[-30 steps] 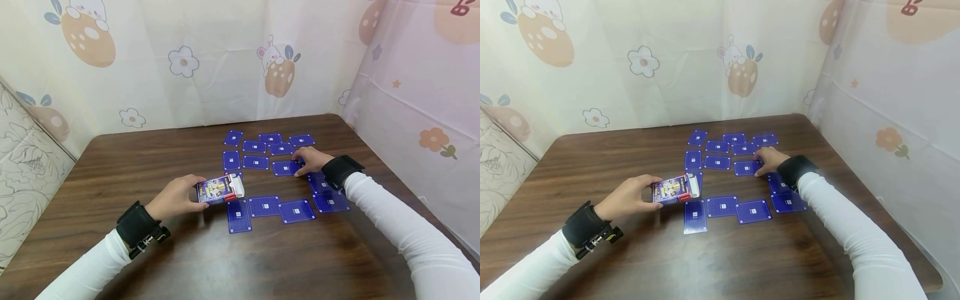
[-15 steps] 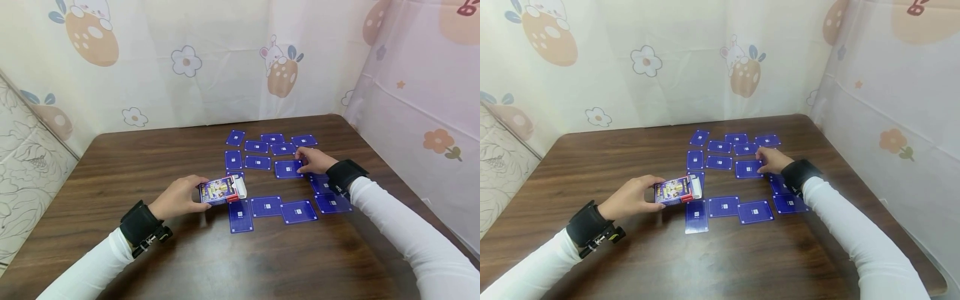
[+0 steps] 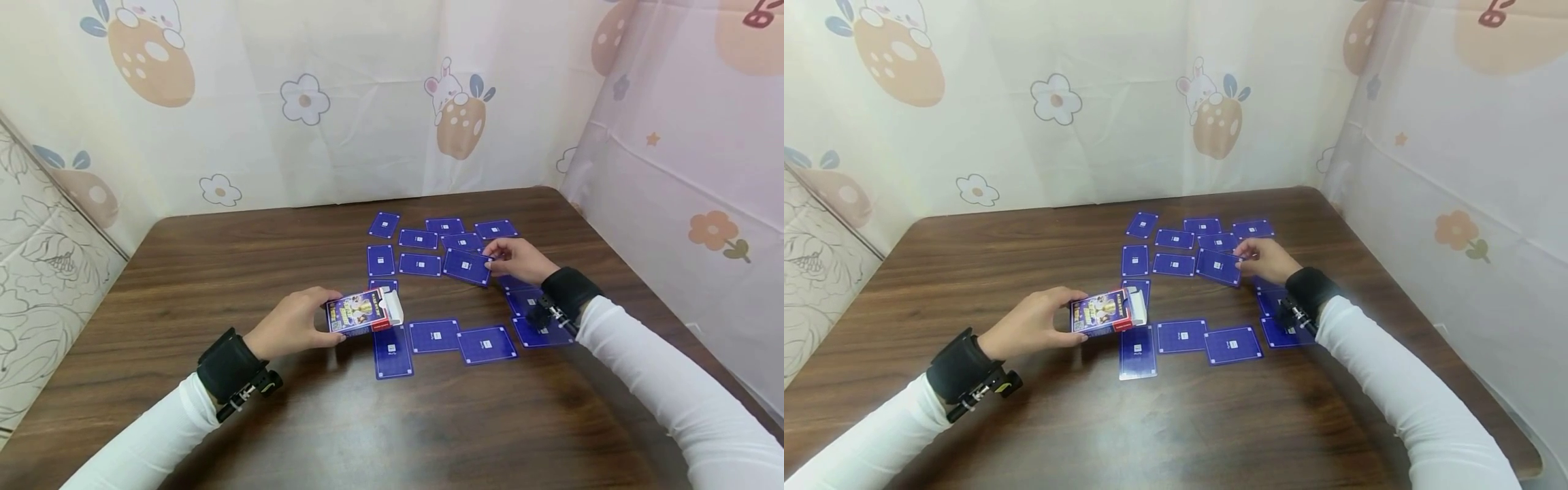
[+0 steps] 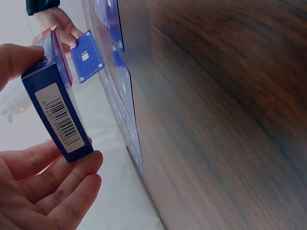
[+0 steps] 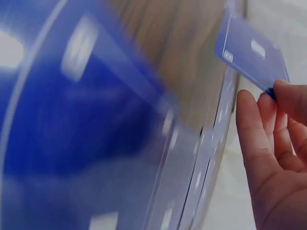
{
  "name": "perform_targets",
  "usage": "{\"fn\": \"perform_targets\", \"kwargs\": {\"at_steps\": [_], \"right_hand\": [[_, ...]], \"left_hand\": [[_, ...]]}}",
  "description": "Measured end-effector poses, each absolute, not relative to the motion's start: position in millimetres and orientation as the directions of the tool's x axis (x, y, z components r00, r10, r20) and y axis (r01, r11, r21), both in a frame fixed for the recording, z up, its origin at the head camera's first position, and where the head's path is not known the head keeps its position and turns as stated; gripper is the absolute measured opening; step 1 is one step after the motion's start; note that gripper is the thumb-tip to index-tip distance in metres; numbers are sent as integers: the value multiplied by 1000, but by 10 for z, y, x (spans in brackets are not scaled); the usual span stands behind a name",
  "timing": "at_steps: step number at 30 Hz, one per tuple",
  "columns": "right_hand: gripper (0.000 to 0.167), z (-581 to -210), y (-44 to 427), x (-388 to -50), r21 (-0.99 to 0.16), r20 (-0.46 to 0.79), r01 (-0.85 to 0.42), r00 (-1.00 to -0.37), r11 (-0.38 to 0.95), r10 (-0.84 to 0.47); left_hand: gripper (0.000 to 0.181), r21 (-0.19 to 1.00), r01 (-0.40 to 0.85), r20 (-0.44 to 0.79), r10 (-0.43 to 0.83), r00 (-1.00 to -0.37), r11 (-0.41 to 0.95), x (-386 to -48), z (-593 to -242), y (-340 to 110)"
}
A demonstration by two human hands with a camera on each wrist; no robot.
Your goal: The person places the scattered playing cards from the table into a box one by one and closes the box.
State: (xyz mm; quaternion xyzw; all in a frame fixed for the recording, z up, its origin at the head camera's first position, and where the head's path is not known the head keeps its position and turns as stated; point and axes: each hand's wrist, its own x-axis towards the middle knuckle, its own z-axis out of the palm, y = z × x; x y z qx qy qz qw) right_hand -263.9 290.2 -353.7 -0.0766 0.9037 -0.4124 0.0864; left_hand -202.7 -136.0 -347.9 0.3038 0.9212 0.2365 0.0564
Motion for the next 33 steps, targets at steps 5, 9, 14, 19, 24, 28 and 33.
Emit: {"fn": "perform_targets", "kwargs": {"at_steps": [5,9,14,19,24,28,33], "right_hand": [[29,-3492,2848,-2601,-877,-140,58,-980,477,-139],[24,-3416,2760,-2533,-929,-161,118,-982,350,-97],[6,-3336,2640,-2449,-967,-187,163,-976,196,-115],[19,-3277,2511,-2352,-978,-206,200,-960,52,-192],[24,-3239,2378,-2232,-970,-237,242,-940,9,-247],[20,-3239,2263,-2158,-969,-245,247,-931,28,-271],[24,-3294,2161,-2138,-976,-210,219,-930,5,-300]], "left_hand": [[67,462,543,57,587,-808,702,-2034,-3488,-1360],[67,455,556,70,594,-801,696,-2038,-3495,-1356],[67,456,556,72,594,-801,695,-2039,-3494,-1346],[67,462,547,65,589,-806,698,-2046,-3481,-1335],[68,461,555,63,598,-799,693,-2047,-3474,-1322],[68,466,561,69,604,-794,684,-2043,-3469,-1303],[67,475,560,69,606,-792,678,-2030,-3452,-1270]]}}
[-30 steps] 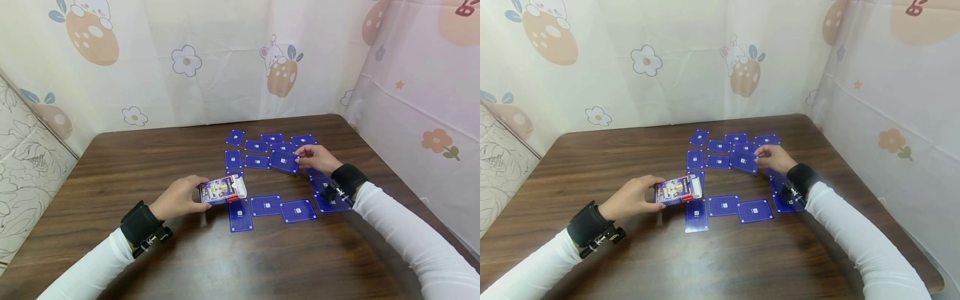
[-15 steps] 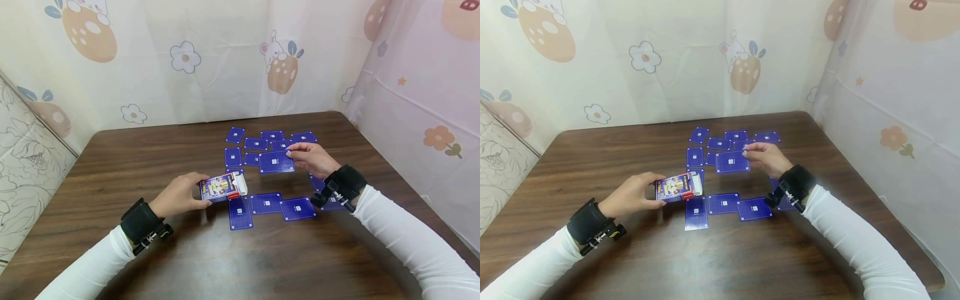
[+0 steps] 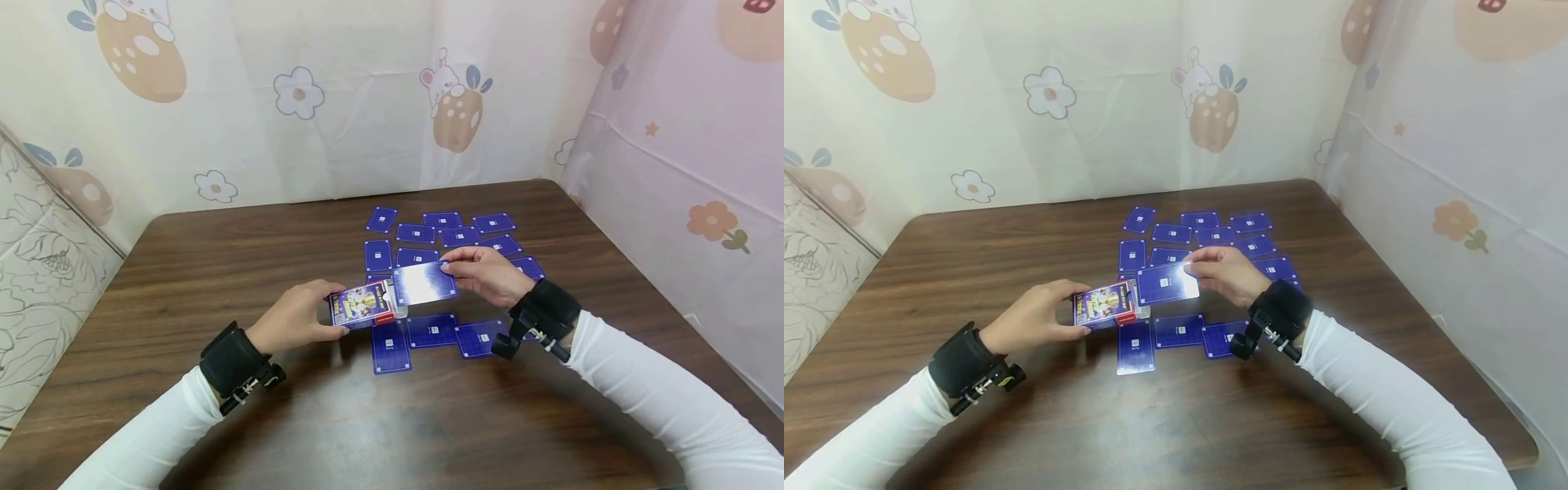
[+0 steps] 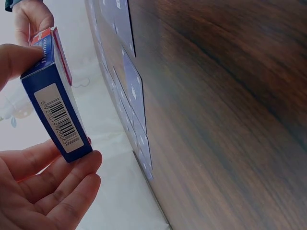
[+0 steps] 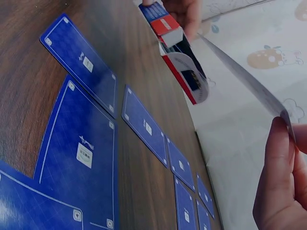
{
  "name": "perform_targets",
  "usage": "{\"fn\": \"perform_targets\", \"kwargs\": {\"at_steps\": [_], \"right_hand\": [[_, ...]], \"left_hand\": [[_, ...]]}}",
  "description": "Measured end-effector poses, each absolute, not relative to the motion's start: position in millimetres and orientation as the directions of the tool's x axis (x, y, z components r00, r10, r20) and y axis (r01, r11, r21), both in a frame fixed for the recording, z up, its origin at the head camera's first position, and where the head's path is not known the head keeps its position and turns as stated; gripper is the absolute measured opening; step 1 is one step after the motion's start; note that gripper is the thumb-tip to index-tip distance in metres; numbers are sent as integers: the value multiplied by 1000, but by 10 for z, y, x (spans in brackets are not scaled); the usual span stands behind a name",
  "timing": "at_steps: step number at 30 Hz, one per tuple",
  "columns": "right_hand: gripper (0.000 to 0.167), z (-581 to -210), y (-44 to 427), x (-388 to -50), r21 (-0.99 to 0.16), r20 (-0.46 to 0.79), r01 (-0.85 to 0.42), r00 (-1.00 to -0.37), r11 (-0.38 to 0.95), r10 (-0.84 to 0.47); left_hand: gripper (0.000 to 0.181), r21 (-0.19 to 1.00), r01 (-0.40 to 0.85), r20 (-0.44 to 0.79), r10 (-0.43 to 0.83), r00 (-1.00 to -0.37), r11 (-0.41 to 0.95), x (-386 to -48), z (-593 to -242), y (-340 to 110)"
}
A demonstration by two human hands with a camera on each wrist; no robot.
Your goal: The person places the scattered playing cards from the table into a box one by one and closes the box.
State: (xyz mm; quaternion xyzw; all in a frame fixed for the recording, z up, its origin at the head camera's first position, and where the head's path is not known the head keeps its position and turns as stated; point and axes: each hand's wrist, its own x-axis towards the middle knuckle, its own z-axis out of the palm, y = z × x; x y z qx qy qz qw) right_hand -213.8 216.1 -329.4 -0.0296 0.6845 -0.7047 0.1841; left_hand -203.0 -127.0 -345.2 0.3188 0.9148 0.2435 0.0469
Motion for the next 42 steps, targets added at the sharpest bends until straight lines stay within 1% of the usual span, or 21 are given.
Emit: {"fn": "perform_targets", "kwargs": {"at_steps": [3,7,10,13,20,29,33,38,42], "right_hand": [[24,-3325,2130,-2149,-978,-202,209,-933,8,-298],[16,-3359,2111,-2154,-980,-201,192,-937,61,-285],[11,-3373,2092,-2145,-974,-222,200,-937,106,-271],[12,-3377,2071,-2132,-966,-252,223,-933,134,-259],[9,-3391,2014,-2133,-960,-269,239,-929,144,-255],[7,-3413,1921,-2151,-964,-253,217,-926,153,-279],[9,-3421,1873,-2161,-960,-260,216,-922,177,-286],[22,-3426,1794,-2175,-954,-269,207,-913,219,-306],[28,-3426,1726,-2183,-946,-284,213,-908,244,-309]], "left_hand": [[67,479,560,69,607,-792,676,-2024,-3447,-1259],[67,481,563,73,609,-790,672,-2023,-3449,-1255],[67,480,568,78,612,-787,669,-2026,-3447,-1257],[67,480,571,80,614,-785,666,-2027,-3442,-1257],[68,482,565,72,612,-788,670,-2018,-3440,-1258],[68,482,581,86,624,-777,656,-1999,-3422,-1227],[67,484,580,83,625,-776,655,-1995,-3421,-1209],[67,482,593,94,634,-767,645,-1997,-3418,-1184],[67,472,606,102,643,-759,640,-1996,-3408,-1165]]}}
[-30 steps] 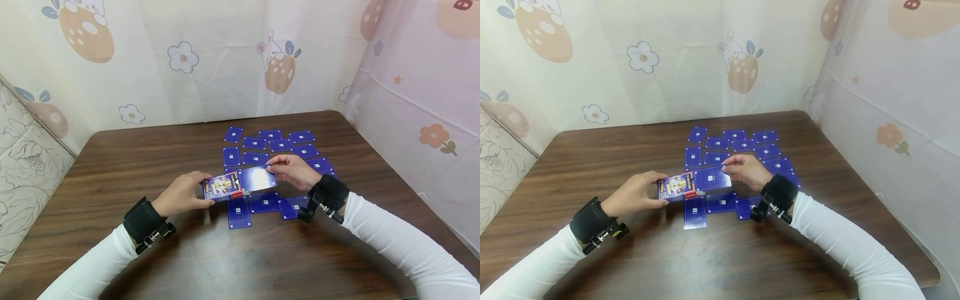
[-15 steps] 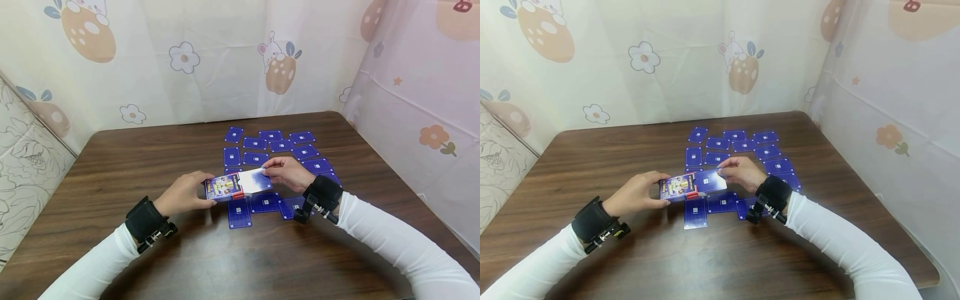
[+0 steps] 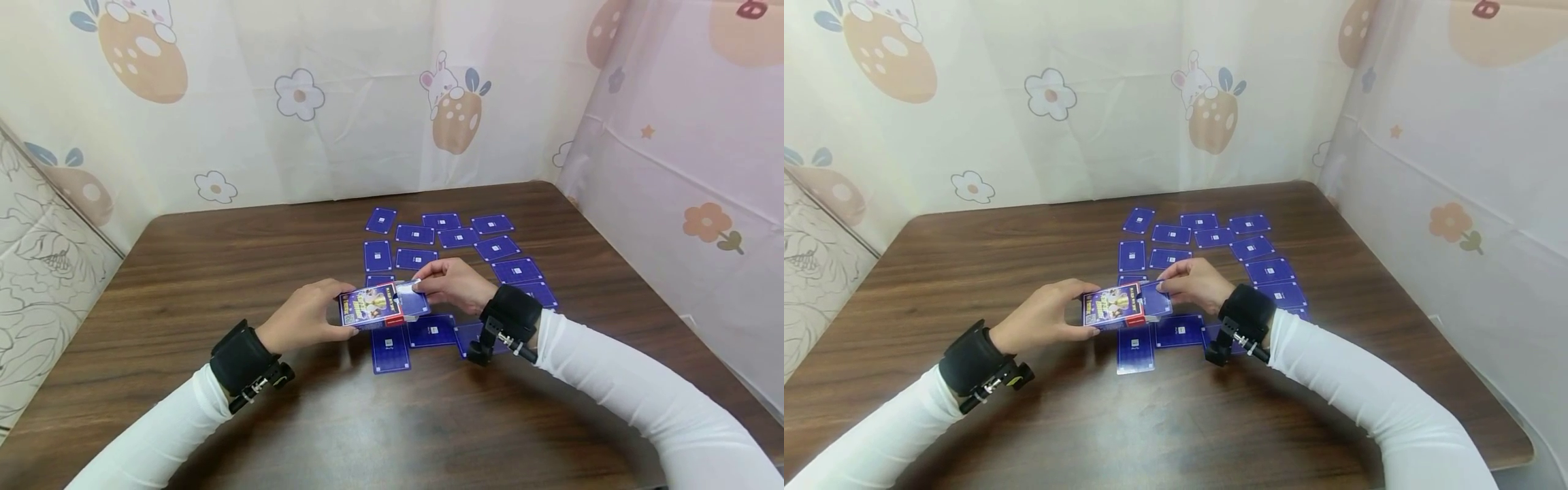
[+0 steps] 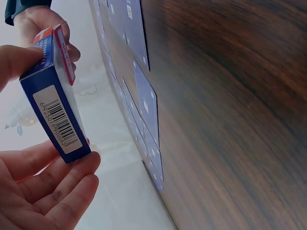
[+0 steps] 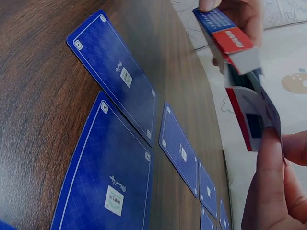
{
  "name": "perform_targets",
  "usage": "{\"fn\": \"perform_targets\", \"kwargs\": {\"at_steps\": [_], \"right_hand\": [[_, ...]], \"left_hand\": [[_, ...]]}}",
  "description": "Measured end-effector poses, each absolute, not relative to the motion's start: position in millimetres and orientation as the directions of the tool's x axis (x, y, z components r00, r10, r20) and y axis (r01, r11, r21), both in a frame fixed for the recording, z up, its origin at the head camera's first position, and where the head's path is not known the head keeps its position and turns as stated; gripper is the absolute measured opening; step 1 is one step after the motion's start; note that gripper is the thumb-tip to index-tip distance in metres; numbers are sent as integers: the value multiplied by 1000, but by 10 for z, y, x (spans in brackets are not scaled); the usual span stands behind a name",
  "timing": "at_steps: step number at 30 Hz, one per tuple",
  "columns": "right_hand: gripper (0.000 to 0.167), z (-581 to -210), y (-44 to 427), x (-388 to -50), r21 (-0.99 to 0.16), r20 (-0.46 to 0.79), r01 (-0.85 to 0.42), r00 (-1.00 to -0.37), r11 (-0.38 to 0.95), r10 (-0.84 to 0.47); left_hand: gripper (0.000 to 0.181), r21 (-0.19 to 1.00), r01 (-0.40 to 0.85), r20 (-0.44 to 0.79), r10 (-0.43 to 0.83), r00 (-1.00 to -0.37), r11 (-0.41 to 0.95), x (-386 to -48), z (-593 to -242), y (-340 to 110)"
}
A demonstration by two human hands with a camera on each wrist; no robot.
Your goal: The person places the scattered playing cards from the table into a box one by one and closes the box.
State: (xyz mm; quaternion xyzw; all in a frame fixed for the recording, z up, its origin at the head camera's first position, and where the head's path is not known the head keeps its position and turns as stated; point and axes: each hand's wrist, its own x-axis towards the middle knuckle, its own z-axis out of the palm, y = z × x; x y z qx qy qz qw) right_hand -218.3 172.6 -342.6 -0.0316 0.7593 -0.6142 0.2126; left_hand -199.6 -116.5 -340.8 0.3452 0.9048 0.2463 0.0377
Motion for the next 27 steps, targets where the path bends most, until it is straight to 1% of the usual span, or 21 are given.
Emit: {"fn": "perform_targets", "kwargs": {"at_steps": [7,14,18,24,27], "right_hand": [[22,-3397,1665,-2178,-940,-299,230,-910,251,-286],[27,-3389,1678,-2163,-938,-315,250,-905,240,-287],[26,-3396,1722,-2149,-942,-319,262,-893,210,-317],[17,-3388,1799,-2112,-939,-342,297,-867,174,-363],[18,-3411,1820,-2114,-937,-350,309,-851,165,-392]], "left_hand": [[67,454,615,108,645,-757,645,-2001,-3402,-1144],[67,454,611,110,640,-760,648,-2003,-3402,-1153],[67,454,610,117,635,-764,650,-2009,-3409,-1177],[67,444,610,120,631,-767,656,-2023,-3425,-1205],[67,445,607,114,630,-768,659,-2024,-3434,-1207]]}}
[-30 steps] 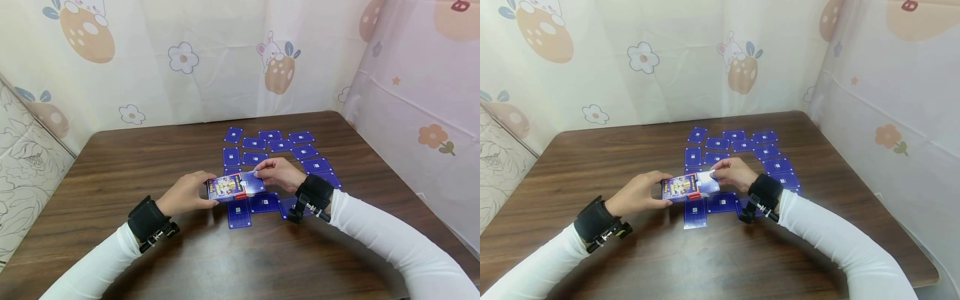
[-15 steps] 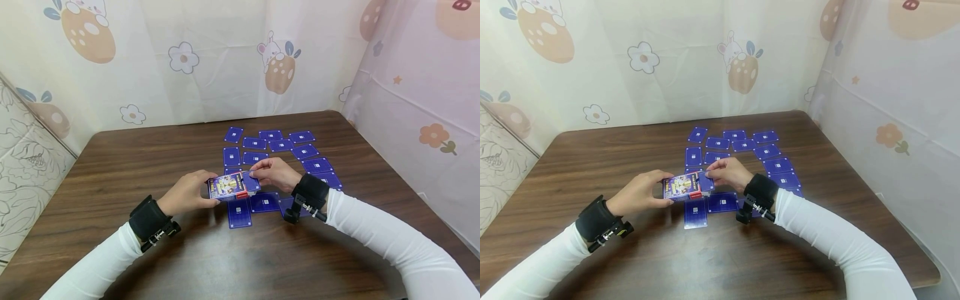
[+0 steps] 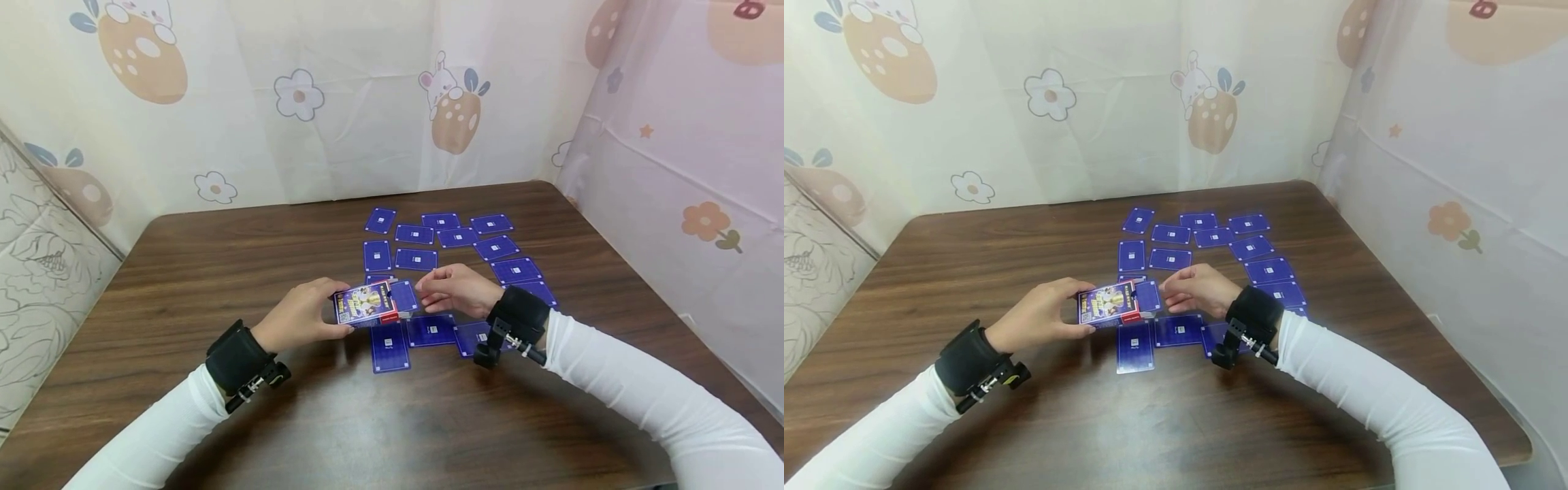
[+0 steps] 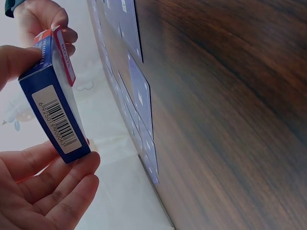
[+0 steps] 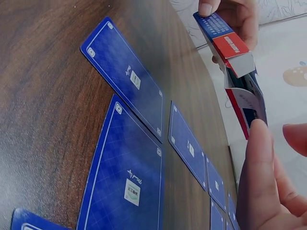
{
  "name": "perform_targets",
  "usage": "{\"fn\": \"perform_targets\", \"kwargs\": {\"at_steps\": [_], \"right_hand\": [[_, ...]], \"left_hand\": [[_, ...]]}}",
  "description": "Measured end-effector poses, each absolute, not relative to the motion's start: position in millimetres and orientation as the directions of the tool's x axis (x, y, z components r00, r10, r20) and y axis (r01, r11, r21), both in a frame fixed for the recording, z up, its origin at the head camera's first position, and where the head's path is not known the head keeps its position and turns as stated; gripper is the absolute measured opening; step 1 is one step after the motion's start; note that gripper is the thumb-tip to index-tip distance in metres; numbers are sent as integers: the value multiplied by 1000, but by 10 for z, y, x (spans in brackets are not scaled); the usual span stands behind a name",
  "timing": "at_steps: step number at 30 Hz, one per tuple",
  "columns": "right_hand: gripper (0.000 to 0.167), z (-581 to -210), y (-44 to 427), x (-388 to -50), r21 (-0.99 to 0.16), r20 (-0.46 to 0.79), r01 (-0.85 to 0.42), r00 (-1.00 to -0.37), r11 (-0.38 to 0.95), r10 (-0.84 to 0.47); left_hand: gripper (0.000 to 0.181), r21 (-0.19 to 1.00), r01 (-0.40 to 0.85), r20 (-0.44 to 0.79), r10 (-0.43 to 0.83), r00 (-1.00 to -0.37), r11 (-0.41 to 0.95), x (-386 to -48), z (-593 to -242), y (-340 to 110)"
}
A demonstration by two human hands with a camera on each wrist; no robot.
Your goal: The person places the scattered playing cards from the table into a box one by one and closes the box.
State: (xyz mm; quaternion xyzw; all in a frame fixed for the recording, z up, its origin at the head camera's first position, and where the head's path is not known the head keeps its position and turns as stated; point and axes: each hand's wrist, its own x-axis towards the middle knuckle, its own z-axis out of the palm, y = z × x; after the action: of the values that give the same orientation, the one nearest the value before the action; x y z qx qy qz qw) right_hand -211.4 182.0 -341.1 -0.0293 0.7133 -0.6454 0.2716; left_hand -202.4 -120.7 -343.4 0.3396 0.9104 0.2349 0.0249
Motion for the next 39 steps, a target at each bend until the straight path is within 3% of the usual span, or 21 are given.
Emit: {"fn": "perform_targets", "kwargs": {"at_steps": [13,24,39], "right_hand": [[26,-3397,1600,-2117,-940,-328,259,-863,221,-385],[23,-3367,1555,-2067,-922,-323,233,-904,308,-282],[17,-3344,1428,-2042,-870,-220,70,-941,488,-257]], "left_hand": [[65,423,592,104,613,-784,686,-1991,-3465,-1236],[62,446,617,131,634,-762,648,-2018,-3504,-1142],[61,448,619,136,635,-760,645,-2025,-3483,-1123]]}}
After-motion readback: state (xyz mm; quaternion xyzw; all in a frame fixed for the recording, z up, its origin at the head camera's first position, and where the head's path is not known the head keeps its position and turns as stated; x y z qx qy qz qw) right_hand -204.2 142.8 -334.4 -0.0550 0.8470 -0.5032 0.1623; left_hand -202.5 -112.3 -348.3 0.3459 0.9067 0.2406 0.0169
